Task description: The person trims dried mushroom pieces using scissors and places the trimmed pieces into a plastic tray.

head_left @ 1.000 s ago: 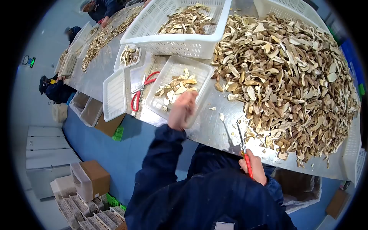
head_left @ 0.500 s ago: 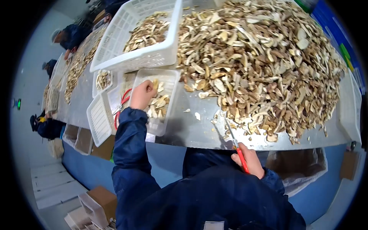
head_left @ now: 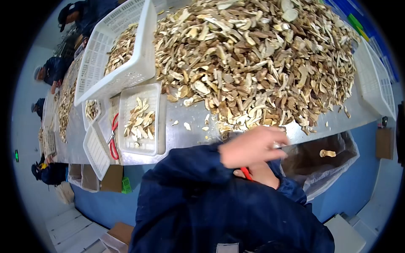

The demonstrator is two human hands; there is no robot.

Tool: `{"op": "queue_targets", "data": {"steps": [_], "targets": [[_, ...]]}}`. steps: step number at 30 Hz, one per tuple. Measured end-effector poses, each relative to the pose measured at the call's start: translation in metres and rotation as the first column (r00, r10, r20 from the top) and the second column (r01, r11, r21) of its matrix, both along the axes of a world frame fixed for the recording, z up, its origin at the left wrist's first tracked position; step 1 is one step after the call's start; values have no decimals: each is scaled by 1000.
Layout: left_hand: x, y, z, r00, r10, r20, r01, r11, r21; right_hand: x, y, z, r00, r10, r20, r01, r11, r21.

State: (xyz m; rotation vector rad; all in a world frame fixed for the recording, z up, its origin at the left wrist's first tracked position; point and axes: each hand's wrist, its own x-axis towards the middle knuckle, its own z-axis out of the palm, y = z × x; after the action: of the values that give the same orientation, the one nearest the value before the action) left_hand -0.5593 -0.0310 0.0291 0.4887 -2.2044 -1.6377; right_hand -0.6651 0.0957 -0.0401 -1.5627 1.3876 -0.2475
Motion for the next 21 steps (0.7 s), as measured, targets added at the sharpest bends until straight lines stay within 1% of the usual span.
{"op": "queue_targets", "data": {"steps": [1, 2, 3, 5, 8, 9, 10, 11, 12, 14, 16, 17, 19, 20, 21], "targets": [[15, -9, -7, 996, 69, 57, -71, 997, 29, -4, 3, -2, 999, -38, 3, 38, 999, -13], [32, -19, -22, 974, 192, 122, -193, 981, -5, -11, 5, 2, 998, -57, -3, 57, 998, -7], [49, -28, -35, 931, 315, 184, -311, 949, -48, -18, 11, -1, 993, -108, 40, 108, 994, -9], [76, -39, -43, 815, 511, 274, -512, 856, -75, -28, 17, 1, 980, -182, 76, 185, 982, -31], [76, -26, -65, 646, 594, 479, -619, 775, -126, -37, 18, 5, 964, -253, 76, 257, 965, -49], [73, -20, -77, 655, 658, 372, -586, 753, -300, -38, 17, 5, 958, -275, 80, 280, 958, -58], [66, -13, -90, 670, 698, 252, -549, 695, -464, -39, 15, 6, 958, -281, 61, 284, 957, -53], [59, -7, -99, 690, 713, 126, -513, 604, -610, -39, 14, 6, 955, -290, 66, 294, 953, -70], [54, -3, -101, 669, 725, 164, -461, 578, -673, -39, 13, 5, 952, -297, 71, 303, 949, -87], [57, -3, -105, 667, 718, 199, -479, 617, -624, -40, 11, 7, 949, -305, 78, 311, 946, -88], [69, -7, -113, 666, 715, 215, -498, 640, -585, -39, 11, 5, 940, -329, 95, 339, 932, -126], [77, -9, -115, 677, 705, 210, -543, 671, -505, -38, 10, 4, 935, -338, 108, 351, 925, -145], [94, -13, -110, 694, 691, 201, -615, 715, -333, -38, 6, 7, 935, -342, 98, 350, 933, -86], [104, -15, -112, 682, 684, 258, -641, 729, -241, -38, 3, 8, 935, -341, 94, 347, 936, -56], [110, -15, -109, 690, 676, 259, -698, 716, -13, -37, 1, 7, 937, -336, 95, 342, 938, -54]]}}
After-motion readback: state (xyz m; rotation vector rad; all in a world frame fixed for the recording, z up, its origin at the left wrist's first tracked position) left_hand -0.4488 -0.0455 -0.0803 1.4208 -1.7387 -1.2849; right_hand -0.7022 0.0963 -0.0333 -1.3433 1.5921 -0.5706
